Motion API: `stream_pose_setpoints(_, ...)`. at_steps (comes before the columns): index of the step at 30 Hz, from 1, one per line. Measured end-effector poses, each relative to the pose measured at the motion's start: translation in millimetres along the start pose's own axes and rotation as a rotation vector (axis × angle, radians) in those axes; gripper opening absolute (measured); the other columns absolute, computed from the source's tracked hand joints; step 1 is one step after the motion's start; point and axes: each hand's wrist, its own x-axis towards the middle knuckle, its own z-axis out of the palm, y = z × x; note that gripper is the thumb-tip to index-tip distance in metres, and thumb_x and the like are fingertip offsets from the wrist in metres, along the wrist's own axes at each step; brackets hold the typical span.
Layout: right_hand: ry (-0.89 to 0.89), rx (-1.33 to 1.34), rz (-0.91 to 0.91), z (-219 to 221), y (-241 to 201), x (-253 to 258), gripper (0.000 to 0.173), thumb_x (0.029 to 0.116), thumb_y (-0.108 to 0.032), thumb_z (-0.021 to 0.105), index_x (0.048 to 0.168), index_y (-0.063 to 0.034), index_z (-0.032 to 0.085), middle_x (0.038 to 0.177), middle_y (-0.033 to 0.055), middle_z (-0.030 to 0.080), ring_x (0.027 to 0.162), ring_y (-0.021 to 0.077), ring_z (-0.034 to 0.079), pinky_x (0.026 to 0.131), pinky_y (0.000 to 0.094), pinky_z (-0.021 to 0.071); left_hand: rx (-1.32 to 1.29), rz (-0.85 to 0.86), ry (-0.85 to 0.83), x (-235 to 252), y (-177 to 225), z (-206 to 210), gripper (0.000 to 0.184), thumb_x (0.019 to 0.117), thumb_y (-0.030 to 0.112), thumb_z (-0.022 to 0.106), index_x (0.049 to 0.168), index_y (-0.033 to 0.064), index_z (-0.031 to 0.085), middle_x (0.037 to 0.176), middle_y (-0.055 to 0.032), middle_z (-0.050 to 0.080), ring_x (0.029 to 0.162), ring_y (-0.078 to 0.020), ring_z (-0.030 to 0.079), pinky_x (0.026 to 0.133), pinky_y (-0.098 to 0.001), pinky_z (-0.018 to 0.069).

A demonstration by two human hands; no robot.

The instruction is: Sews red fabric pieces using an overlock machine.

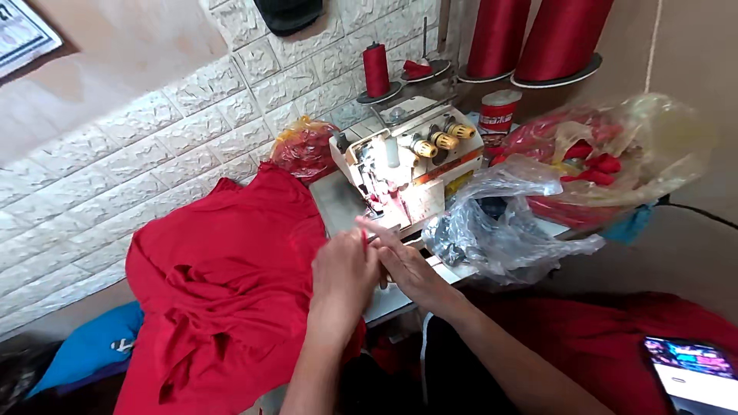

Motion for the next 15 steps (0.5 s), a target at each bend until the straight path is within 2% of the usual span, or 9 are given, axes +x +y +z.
stream_pose_setpoints(2, 0.06, -0.125, -0.009, -8, 1, -4, 0.066, 0.1097, -0.054, 0.023, 0.111, -0.0075, 0.07, 0.072, 0.0011, 0.062, 0.066, 0.0104, 0.062, 0.063, 0.034, 0.0521, -0.123, 0.199, -0.18, -7, 3, 4, 0.025, 0.1014, 0.021, 0.056, 0.108, 0.0031, 0.071, 0.098, -0.0121, 0.072, 0.095, -0.0263, 0.071, 0.086, -0.0486, 0.0567)
stream_pose_setpoints(3, 0.157, -0.299, -0.041, -13, 4, -5, 0.067, 0.1101, -0.053, 0.022, 0.092, -0.0082, 0.069, 0.062, 0.0027, 0.057, 0.059, 0.0161, 0.06, 0.054, 0.0385, 0.0481, -0.178, 0.27, -0.244, -6, 3, 11, 0.027, 0.1017, 0.021, 0.055, 0.114, 0.0018, 0.07, 0.106, -0.0128, 0.072, 0.102, -0.0256, 0.07, 0.093, -0.0473, 0.055)
stream_pose_setpoints(4, 0.253, -0.48, -0.058, -18, 7, -4, 0.066, 0.1101, -0.048, 0.024, 0.082, -0.0073, 0.068, 0.055, 0.006, 0.053, 0.052, 0.0232, 0.06, 0.048, 0.0432, 0.0447, -0.22, 0.306, -0.29, -3, 4, 20, 0.029, 0.1019, 0.02, 0.056, 0.12, -0.0001, 0.068, 0.114, -0.0149, 0.07, 0.11, -0.0269, 0.068, 0.099, -0.0475, 0.0525)
stream_pose_setpoints(5, 0.311, -0.616, -0.041, -25, 10, -3, 0.066, 0.1094, -0.046, 0.028, 0.079, -0.0056, 0.069, 0.052, 0.0089, 0.052, 0.05, 0.0285, 0.059, 0.045, 0.0466, 0.0426, -0.246, 0.315, -0.294, 0, 5, 30, 0.031, 0.1018, 0.018, 0.056, 0.123, -0.002, 0.066, 0.119, -0.0172, 0.069, 0.114, -0.0292, 0.066, 0.1, -0.0491, 0.0509)
stream_pose_setpoints(6, 0.326, -0.715, 0.0, -29, 11, 0, 0.067, 0.1096, -0.048, 0.027, 0.079, -0.0054, 0.069, 0.052, 0.0102, 0.052, 0.05, 0.0315, 0.06, 0.045, 0.0481, 0.0417, -0.253, 0.304, -0.27, 3, 5, 40, 0.031, 0.1017, 0.017, 0.057, 0.123, -0.0034, 0.066, 0.12, -0.0186, 0.068, 0.115, -0.0306, 0.066, 0.099, -0.0501, 0.0507)
stream_pose_setpoints(9, 0.333, -0.836, 0.078, -28, 8, 10, 0.068, 0.1099, -0.048, 0.027, 0.074, -0.004, 0.065, 0.052, 0.0119, 0.051, 0.052, 0.0344, 0.06, 0.046, 0.0482, 0.0414, -0.245, 0.258, -0.158, 9, 4, 53, 0.025, 0.1016, 0.014, 0.055, 0.111, -0.0047, 0.069, 0.104, -0.0175, 0.07, 0.101, -0.0289, 0.069, 0.092, -0.0464, 0.0546)
stream_pose_setpoints(11, 0.32, -0.819, 0.105, -27, 4, 9, 0.06, 0.1096, -0.044, 0.034, 0.077, -0.0043, 0.064, 0.053, 0.0115, 0.051, 0.053, 0.0335, 0.061, 0.047, 0.0473, 0.0421, -0.239, 0.245, -0.14, 8, 2, 49, 0.025, 0.1021, 0.015, 0.055, 0.111, -0.003, 0.07, 0.104, -0.0166, 0.071, 0.101, -0.0277, 0.07, 0.092, -0.0458, 0.0547)
stream_pose_setpoints(13, 0.291, -0.647, 0.126, -30, -5, 3, 0.038, 0.1063, -0.035, 0.05, 0.088, -0.0055, 0.067, 0.059, 0.0098, 0.057, 0.057, 0.0293, 0.062, 0.054, 0.0478, 0.0466, -0.286, 0.235, -0.115, 3, -4, 40, 0.026, 0.1022, 0.022, 0.058, 0.109, 0.0001, 0.07, 0.101, -0.0132, 0.07, 0.097, -0.0244, 0.069, 0.09, -0.0443, 0.0543)
stream_pose_setpoints(15, 0.335, -0.408, 0.061, -31, -17, -3, 0.023, 0.1028, -0.026, 0.059, 0.107, -0.0084, 0.073, 0.068, 0.0046, 0.065, 0.058, 0.0178, 0.061, 0.057, 0.0398, 0.0515, -0.408, 0.218, -0.095, -6, -15, 28, 0.028, 0.1014, 0.032, 0.061, 0.099, 0.0047, 0.068, 0.089, -0.0065, 0.068, 0.087, -0.0171, 0.065, 0.083, -0.0402, 0.053)
